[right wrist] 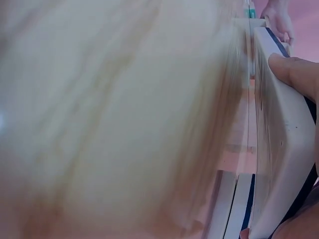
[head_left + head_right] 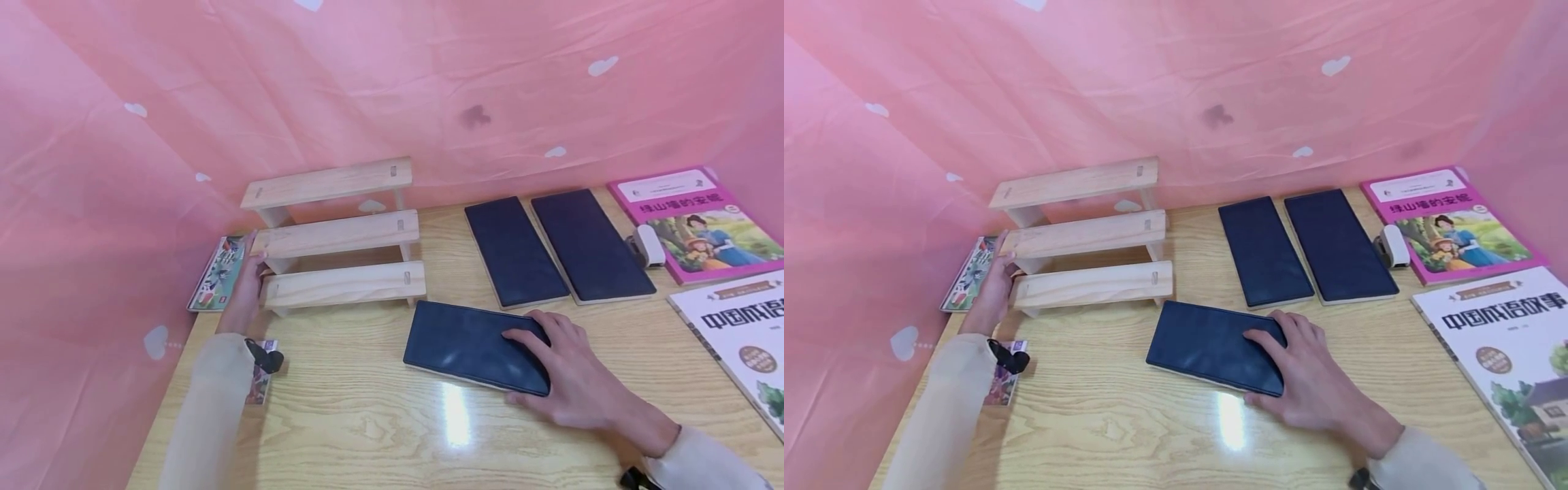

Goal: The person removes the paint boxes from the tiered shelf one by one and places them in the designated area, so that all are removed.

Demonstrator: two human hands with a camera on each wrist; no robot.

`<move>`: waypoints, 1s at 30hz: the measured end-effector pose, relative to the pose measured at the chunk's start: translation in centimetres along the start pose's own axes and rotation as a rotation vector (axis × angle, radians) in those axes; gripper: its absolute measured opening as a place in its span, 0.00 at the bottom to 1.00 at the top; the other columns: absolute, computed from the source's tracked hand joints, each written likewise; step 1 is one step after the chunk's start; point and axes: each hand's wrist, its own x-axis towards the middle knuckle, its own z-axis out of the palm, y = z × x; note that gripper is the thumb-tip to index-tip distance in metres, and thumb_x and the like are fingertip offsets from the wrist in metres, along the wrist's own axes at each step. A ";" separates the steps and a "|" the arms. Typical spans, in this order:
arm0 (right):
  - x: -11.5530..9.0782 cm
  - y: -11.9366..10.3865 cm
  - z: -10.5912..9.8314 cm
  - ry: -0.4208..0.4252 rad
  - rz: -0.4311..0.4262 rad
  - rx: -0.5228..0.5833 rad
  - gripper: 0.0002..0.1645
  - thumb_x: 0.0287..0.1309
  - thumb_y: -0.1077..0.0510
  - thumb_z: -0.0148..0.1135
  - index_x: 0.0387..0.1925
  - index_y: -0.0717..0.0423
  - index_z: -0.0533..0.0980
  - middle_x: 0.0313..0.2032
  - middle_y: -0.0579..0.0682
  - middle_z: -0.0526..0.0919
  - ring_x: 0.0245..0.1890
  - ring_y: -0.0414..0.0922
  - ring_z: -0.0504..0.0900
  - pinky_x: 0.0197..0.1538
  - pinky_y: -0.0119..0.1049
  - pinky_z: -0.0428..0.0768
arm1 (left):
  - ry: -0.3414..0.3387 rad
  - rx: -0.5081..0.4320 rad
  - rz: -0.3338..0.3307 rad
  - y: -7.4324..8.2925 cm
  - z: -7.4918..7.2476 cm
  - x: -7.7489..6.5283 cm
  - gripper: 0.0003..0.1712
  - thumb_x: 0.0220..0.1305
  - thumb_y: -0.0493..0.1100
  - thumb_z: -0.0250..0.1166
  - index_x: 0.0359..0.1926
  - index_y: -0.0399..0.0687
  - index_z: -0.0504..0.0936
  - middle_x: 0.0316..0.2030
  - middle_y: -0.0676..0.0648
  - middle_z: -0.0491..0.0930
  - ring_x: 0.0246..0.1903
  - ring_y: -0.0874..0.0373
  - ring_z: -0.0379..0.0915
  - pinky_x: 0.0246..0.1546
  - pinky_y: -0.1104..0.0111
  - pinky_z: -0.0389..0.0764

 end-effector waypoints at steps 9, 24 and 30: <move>0.0 0.4 0.0 -0.007 0.006 -0.020 0.46 0.29 0.32 0.68 0.54 0.46 0.70 0.53 0.57 0.65 0.53 0.55 0.60 0.46 0.53 0.57 | -0.007 0.020 0.000 0.2 0.2 -0.2 0.32 0.67 0.50 0.41 0.67 0.77 0.41 0.65 0.47 0.49 0.58 0.56 0.53 0.61 0.63 0.47; 0.0 1.0 0.0 -0.045 0.030 -0.061 0.47 0.24 0.34 0.71 0.52 0.46 0.70 0.51 0.57 0.66 0.51 0.54 0.62 0.43 0.54 0.61 | -0.014 -0.019 -0.037 0.1 0.4 0.1 0.34 0.66 0.50 0.43 0.67 0.77 0.39 0.66 0.45 0.47 0.60 0.55 0.51 0.61 0.64 0.47; 0.2 1.1 0.0 -0.077 0.028 -0.067 0.48 0.25 0.33 0.71 0.53 0.46 0.70 0.51 0.58 0.67 0.51 0.56 0.63 0.44 0.56 0.60 | -0.005 0.009 -0.050 0.2 0.2 -0.3 0.33 0.67 0.51 0.42 0.67 0.79 0.39 0.66 0.47 0.45 0.61 0.56 0.49 0.62 0.62 0.45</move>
